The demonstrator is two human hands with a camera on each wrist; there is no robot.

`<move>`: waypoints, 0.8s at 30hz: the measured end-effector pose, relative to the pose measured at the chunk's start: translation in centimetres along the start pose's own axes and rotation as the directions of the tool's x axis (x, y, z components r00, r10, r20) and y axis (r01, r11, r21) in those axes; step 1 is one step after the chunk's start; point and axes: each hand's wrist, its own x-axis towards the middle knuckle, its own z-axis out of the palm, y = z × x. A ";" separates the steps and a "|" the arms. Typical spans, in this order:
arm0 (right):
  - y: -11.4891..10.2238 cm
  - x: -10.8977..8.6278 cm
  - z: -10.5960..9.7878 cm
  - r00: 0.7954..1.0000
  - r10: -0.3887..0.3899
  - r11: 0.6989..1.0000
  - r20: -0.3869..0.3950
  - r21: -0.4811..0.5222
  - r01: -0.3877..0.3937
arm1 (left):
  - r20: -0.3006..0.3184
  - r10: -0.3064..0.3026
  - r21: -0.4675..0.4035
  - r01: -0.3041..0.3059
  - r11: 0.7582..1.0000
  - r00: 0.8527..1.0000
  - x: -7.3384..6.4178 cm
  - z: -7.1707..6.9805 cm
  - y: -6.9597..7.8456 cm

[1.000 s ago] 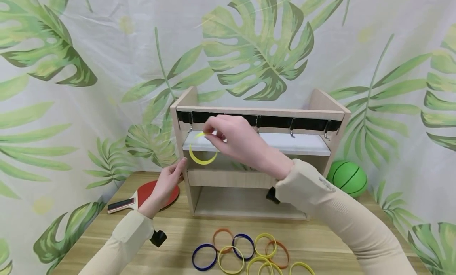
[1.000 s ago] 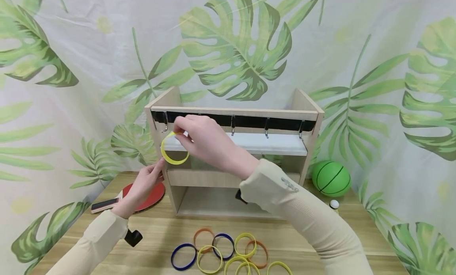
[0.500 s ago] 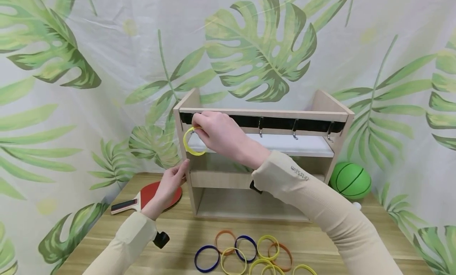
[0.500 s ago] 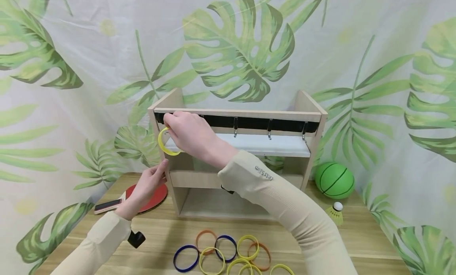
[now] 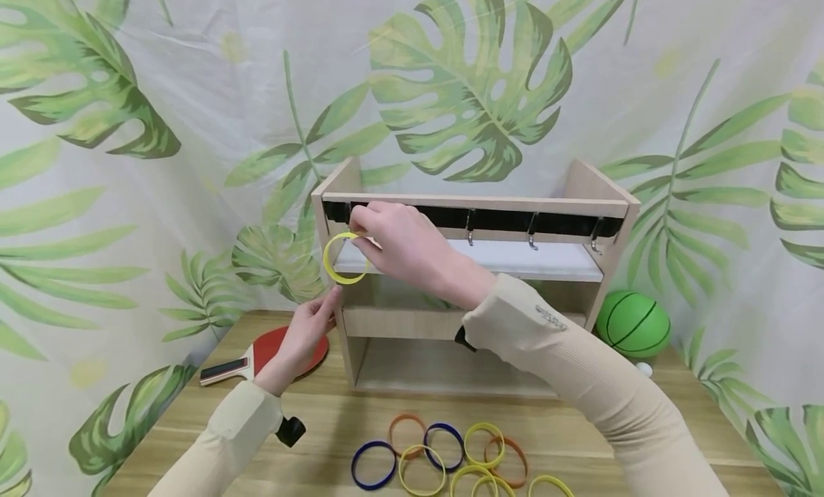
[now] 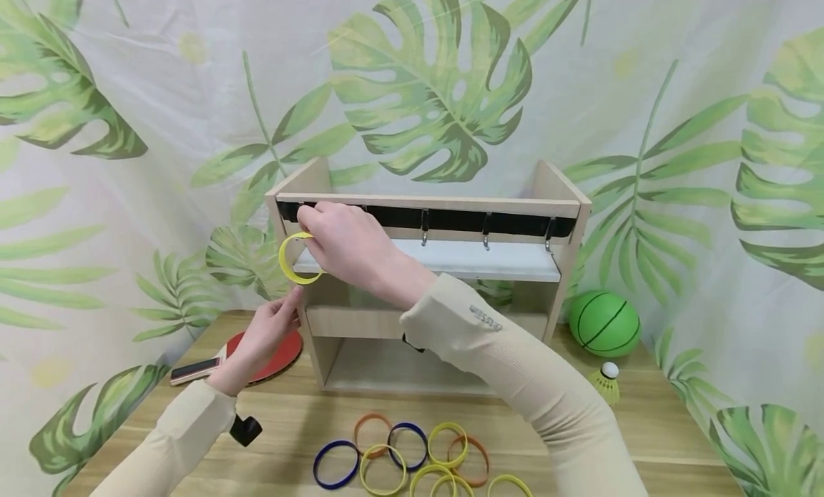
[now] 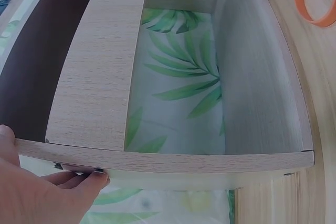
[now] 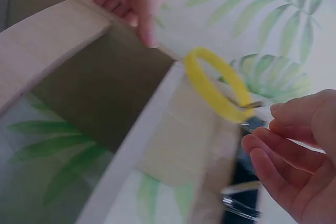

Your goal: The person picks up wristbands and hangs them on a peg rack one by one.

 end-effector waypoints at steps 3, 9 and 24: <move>-0.3 -1.7 -1.1 0.997 -0.042 0.999 -0.063 -0.005 0.041 | 0.011 -0.003 -0.009 0.004 1.000 1.000 0.0 0.1 0.1; 0.2 -7.4 -1.6 0.987 -0.094 0.996 -0.134 -0.007 0.094 | 0.022 -0.012 -0.004 0.012 1.000 1.000 0.0 0.1 0.2; 5.7 -28.1 5.5 0.915 0.273 0.945 0.297 0.094 -0.312 | 0.021 -0.018 0.011 0.018 1.000 1.000 0.2 0.2 0.3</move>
